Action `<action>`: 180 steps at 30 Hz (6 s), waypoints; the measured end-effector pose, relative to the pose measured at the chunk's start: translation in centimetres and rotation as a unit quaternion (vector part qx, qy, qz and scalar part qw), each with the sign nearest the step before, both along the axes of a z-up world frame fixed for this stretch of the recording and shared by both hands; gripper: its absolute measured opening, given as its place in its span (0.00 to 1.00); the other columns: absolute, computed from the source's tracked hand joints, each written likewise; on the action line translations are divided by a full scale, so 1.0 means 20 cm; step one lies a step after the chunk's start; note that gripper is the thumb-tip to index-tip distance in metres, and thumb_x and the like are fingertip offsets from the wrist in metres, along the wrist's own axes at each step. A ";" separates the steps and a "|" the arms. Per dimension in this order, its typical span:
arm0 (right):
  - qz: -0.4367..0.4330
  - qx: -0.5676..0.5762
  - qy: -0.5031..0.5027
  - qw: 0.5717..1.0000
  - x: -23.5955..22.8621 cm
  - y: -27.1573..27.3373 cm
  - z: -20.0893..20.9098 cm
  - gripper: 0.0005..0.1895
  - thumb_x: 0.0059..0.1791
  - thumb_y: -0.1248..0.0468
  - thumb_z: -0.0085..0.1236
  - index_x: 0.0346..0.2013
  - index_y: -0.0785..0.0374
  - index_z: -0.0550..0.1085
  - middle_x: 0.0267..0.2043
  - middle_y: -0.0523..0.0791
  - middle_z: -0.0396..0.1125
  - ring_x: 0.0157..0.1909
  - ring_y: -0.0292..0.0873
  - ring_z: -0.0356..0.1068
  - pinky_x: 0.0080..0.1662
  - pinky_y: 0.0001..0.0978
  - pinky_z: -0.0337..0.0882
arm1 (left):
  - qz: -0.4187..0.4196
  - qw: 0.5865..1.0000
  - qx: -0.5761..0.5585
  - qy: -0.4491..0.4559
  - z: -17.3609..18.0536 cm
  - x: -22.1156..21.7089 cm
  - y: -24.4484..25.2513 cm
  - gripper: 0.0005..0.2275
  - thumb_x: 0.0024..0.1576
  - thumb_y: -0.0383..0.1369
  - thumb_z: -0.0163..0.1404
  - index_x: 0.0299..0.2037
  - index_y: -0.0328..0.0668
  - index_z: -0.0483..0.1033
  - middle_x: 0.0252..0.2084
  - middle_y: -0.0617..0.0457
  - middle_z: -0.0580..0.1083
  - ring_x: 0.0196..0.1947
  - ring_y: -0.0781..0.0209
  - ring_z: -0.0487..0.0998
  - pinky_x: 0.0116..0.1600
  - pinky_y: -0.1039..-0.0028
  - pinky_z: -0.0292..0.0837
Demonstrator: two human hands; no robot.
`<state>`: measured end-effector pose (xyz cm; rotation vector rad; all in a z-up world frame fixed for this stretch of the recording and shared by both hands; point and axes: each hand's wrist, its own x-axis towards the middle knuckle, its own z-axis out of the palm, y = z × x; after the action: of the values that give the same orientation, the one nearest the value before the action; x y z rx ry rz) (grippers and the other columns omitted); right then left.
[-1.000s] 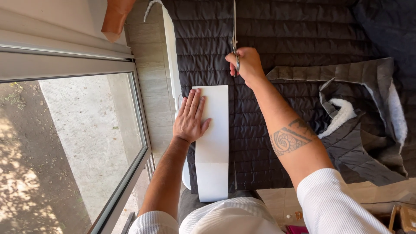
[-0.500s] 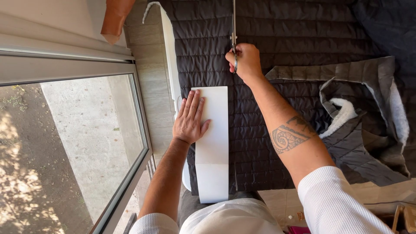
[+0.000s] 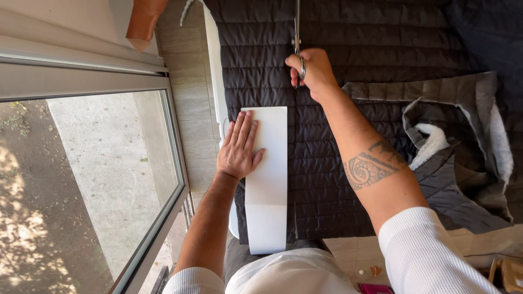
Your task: Cutting quilted fabric with scissors using a paper template as a guide.
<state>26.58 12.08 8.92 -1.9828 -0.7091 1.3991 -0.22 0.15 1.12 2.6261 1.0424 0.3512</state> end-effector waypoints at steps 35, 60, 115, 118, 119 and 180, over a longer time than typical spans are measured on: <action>-0.024 0.004 -0.025 0.999 0.04 0.20 -0.03 0.15 0.40 0.64 0.53 0.11 0.57 0.60 0.14 0.42 0.60 0.14 0.37 0.61 0.23 0.28 0.55 | 0.000 1.000 -0.004 0.006 -0.01 0.00 -0.01 0.32 0.67 0.50 0.34 0.74 0.33 0.53 0.78 0.38 0.50 0.78 0.41 0.50 0.79 0.54 0.50; 0.151 0.162 -0.564 0.795 -0.42 -1.60 -0.13 0.27 0.40 0.56 0.65 0.52 0.62 0.73 0.35 0.46 0.73 0.35 0.48 0.75 0.47 0.43 0.71 | 0.021 0.999 0.038 0.014 -0.05 0.01 -0.04 0.33 0.64 0.50 0.36 0.75 0.35 0.53 0.80 0.40 0.46 0.79 0.44 0.43 0.79 0.56 0.38; -0.224 -0.102 -0.240 0.939 -0.91 -1.97 -0.24 0.29 0.37 0.61 0.68 0.52 0.63 0.76 0.38 0.54 0.77 0.46 0.56 0.78 0.49 0.45 0.76 | -0.046 0.978 -0.191 0.070 0.11 -0.29 -0.18 0.40 0.56 0.57 0.52 0.75 0.47 0.52 0.67 0.45 0.56 0.62 0.50 0.62 0.58 0.64 0.64; -0.157 -0.108 -0.255 0.948 -0.60 -1.92 -0.03 0.29 0.39 0.58 0.70 0.53 0.64 0.76 0.40 0.57 0.76 0.49 0.62 0.75 0.49 0.53 0.75 | -0.054 0.971 -0.232 0.026 0.11 -0.35 -0.15 0.35 0.61 0.52 0.48 0.75 0.46 0.51 0.67 0.46 0.56 0.61 0.53 0.64 0.57 0.65 0.66; -0.128 -0.128 -0.307 0.934 -0.45 -1.90 0.02 0.27 0.40 0.56 0.70 0.52 0.60 0.77 0.40 0.53 0.76 0.50 0.59 0.75 0.51 0.50 0.75 | -0.069 0.970 -0.233 0.007 0.12 -0.36 -0.13 0.34 0.62 0.50 0.49 0.74 0.44 0.52 0.67 0.45 0.56 0.61 0.51 0.65 0.57 0.64 0.66; -0.001 0.080 0.090 0.993 -0.99 -0.47 -0.43 0.07 0.48 0.63 0.63 0.32 0.65 0.77 0.15 0.45 0.68 0.21 0.36 0.70 0.32 0.25 0.69 | 0.355 0.681 -0.511 -0.386 -0.26 -0.16 0.90 0.42 0.55 0.18 0.57 0.77 0.55 0.46 0.32 0.49 0.79 0.30 0.61 0.84 0.36 0.78 0.84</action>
<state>6.81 2.74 0.31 -1.7100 -0.7137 1.4519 -3.45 18.08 -3.99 0.8381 1.3017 0.6823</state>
